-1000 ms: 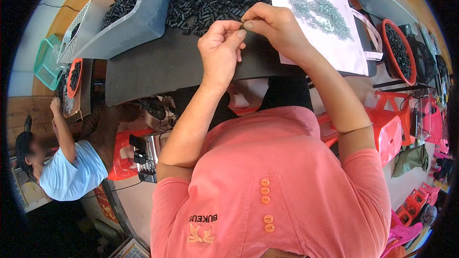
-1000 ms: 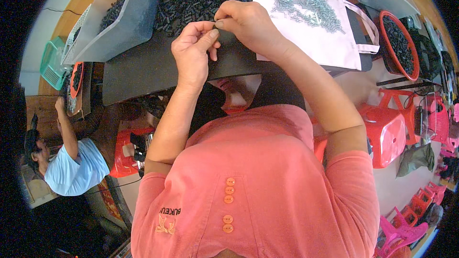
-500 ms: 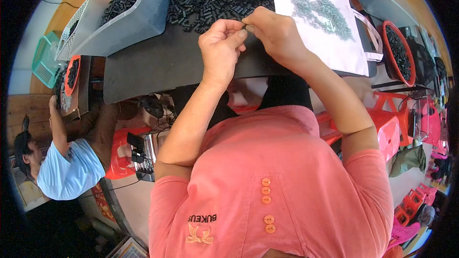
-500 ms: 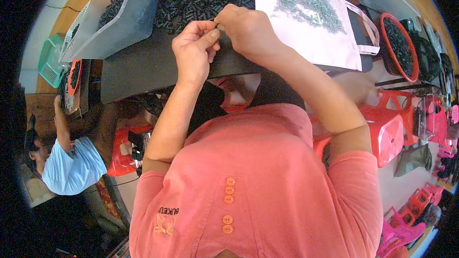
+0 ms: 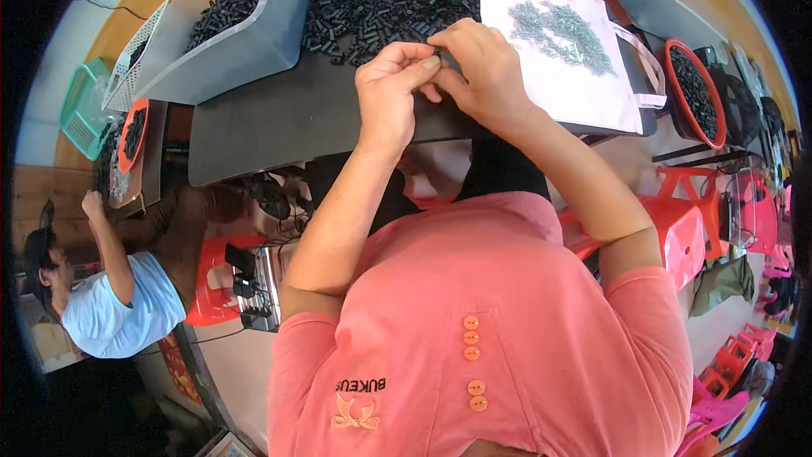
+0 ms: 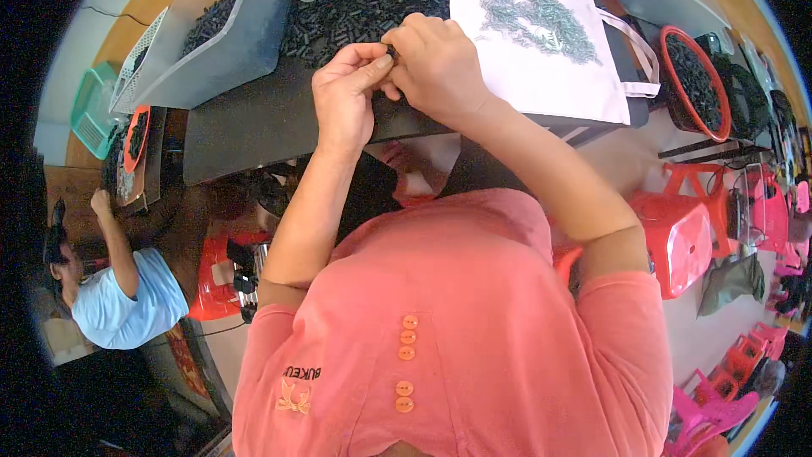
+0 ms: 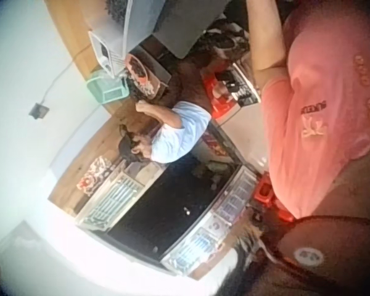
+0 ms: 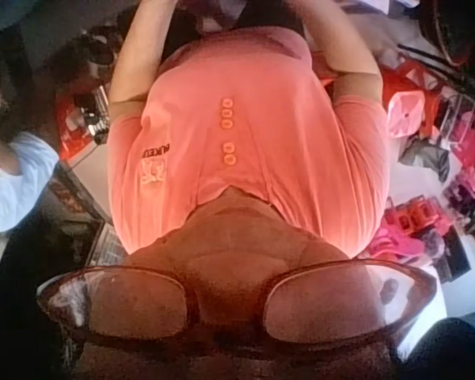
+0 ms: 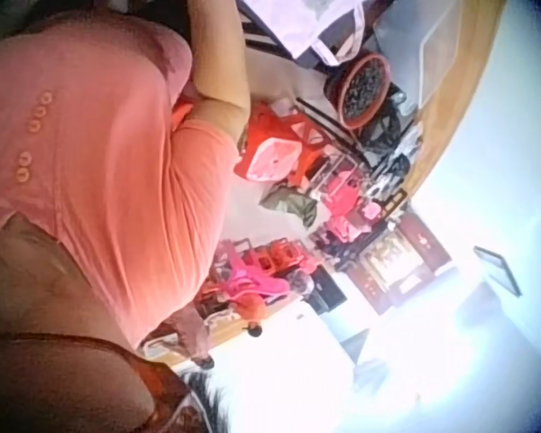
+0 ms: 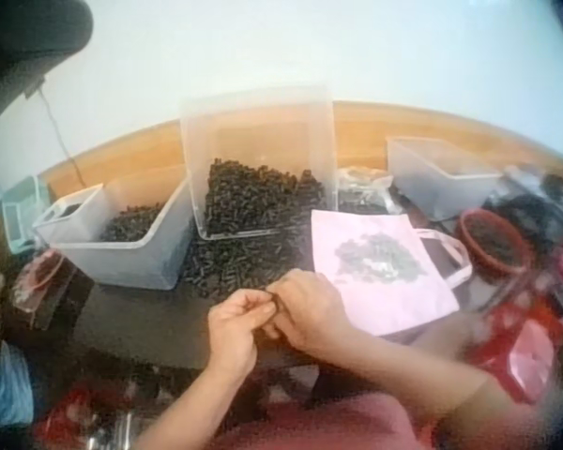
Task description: The person assembles small plastic components by repeatedly picking black parts and small pins from the table and fitting them together by hand.
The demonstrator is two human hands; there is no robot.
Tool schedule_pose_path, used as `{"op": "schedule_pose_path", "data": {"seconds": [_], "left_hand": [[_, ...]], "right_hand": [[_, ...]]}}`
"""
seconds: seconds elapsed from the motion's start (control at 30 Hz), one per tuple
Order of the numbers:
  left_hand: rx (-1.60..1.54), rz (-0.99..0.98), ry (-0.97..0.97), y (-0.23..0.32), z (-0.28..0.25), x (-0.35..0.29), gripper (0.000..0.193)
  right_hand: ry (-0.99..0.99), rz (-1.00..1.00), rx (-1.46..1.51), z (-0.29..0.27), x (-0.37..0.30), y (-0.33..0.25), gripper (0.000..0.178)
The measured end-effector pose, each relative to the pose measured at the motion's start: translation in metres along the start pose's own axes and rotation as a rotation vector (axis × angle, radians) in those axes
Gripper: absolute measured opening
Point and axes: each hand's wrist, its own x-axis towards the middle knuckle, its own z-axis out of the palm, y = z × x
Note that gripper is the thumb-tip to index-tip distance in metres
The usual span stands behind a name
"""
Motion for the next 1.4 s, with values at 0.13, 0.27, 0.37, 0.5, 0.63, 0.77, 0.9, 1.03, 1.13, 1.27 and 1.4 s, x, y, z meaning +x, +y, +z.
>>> {"op": "schedule_pose_path", "data": {"seconds": [0.13, 0.27, 0.37, 0.5, 0.63, 0.77, 0.9, 1.03, 1.13, 1.27, 1.4], "left_hand": [[0.091, 0.0, -0.027, 0.0, 0.002, -0.002, 0.01], [0.212, 0.005, -0.079, -0.001, -0.003, -0.003, 0.011], [0.212, 0.012, -0.117, -0.001, -0.006, -0.003, 0.012], [0.192, -0.013, -0.137, 0.001, -0.005, -0.003, 0.013], [0.15, -0.033, -0.155, 0.003, -0.005, -0.004, 0.013], [0.269, 0.078, -0.065, 0.018, 0.003, -0.005, 0.011], [0.571, 0.422, 0.119, 0.099, -0.002, 0.006, 0.015], [1.02, 0.616, 0.288, 0.167, -0.056, 0.052, 0.013], [1.464, 0.791, 0.334, 0.175, -0.085, 0.071, 0.012], [1.538, 1.14, 0.028, 0.122, -0.032, 0.053, 0.017], [1.483, 0.881, -0.311, 0.041, 0.013, 0.047, 0.013]], "right_hand": [[0.094, -0.123, -0.147, -0.001, 0.002, 0.003, 0.023], [0.051, -0.125, -0.15, 0.001, -0.007, -0.003, 0.02], [0.037, -0.158, -0.176, -0.002, -0.005, -0.007, 0.02], [0.028, -0.135, -0.172, 0.0, -0.009, -0.008, 0.02], [-0.016, -0.103, -0.163, 0.0, -0.011, -0.006, 0.019], [0.0, 0.035, -0.004, -0.006, -0.002, -0.005, 0.02], [0.108, 0.196, 0.089, -0.046, 0.003, 0.013, 0.032], [0.147, 0.365, 0.082, -0.077, -0.015, 0.056, 0.017], [0.149, 0.505, 0.216, -0.08, -0.028, 0.06, 0.014], [0.124, 0.618, 0.301, -0.077, -0.041, 0.061, 0.012], [0.07, 0.649, 0.327, -0.071, -0.042, 0.059, 0.011]]}}
